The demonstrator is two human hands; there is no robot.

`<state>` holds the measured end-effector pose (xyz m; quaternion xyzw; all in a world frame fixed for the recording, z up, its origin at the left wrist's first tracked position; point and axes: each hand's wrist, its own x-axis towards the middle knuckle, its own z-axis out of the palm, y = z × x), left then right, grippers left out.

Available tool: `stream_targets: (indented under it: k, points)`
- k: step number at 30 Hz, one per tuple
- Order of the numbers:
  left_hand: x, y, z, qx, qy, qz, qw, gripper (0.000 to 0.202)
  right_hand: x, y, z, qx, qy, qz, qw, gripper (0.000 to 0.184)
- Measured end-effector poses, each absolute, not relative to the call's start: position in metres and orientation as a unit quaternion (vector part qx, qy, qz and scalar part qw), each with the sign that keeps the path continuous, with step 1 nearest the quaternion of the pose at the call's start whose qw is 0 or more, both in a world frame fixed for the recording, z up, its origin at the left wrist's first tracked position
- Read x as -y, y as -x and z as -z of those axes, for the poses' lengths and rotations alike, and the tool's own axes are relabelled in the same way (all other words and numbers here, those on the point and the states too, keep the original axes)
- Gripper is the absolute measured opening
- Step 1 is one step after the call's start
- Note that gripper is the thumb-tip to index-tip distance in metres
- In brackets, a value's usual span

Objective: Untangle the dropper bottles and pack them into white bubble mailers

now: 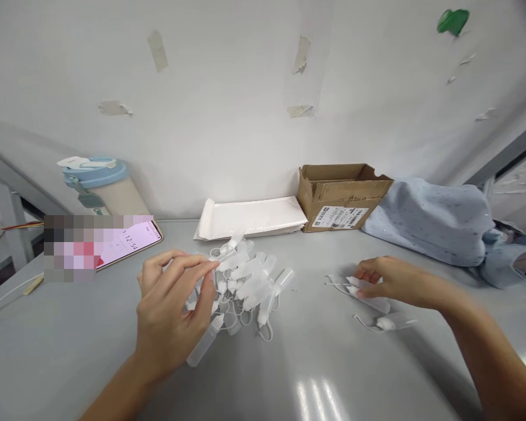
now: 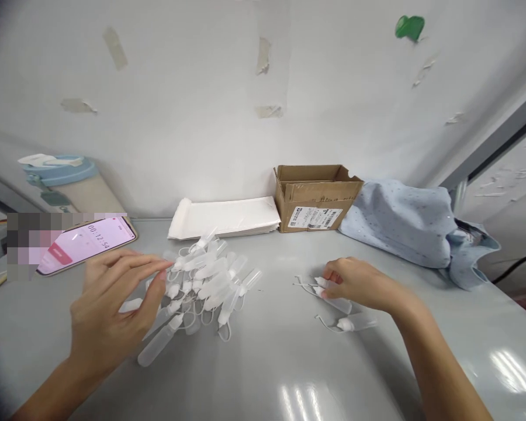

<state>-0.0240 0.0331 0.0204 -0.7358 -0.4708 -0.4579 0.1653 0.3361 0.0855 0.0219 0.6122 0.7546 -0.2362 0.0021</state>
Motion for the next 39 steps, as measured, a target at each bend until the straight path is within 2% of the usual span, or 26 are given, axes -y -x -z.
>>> stream_targets:
  k: [5, 10, 15, 18, 21, 27, 33, 39]
  points:
    - [-0.032, 0.018, -0.014, 0.453, 0.759, 0.445, 0.141, 0.019, -0.083, -0.318, -0.023, -0.773, -0.593, 0.224, -0.022, 0.013]
    - [-0.030, 0.011, -0.011, 0.439, 0.783, 0.427, 0.113, 0.021, -0.077, -0.290, -0.030, -0.801, -0.556, 0.212, -0.063, 0.022]
    - [-0.026, 0.007, -0.008, 0.429, 0.798, 0.418, 0.066, 0.019, -0.064, -0.257, -0.023, -0.832, -0.482, 0.195, -0.196, 0.021]
    - [-0.022, 0.003, -0.007, 0.424, 0.816, 0.393, -0.002, 0.019, -0.053, -0.238, -0.014, -0.858, -0.417, 0.182, -0.238, 0.019]
    - [-0.018, -0.001, -0.005, 0.423, 0.825, 0.369, -0.067, 0.021, -0.043, -0.225, -0.006, -0.875, -0.385, 0.160, -0.248, 0.019]
    - [-0.015, -0.004, -0.005, 0.425, 0.815, 0.365, -0.148, 0.009, -0.036, -0.219, -0.001, -0.891, -0.358, 0.104, -0.258, 0.015]
    - [-0.016, -0.002, -0.009, 0.405, 0.828, 0.358, -0.148, 0.012, -0.040, -0.223, 0.002, -0.890, -0.373, 0.081, -0.248, 0.013]
    - [-0.019, 0.000, -0.007, 0.418, 0.822, 0.368, -0.119, 0.012, -0.037, -0.221, 0.000, -0.868, -0.407, 0.148, -0.244, 0.015]
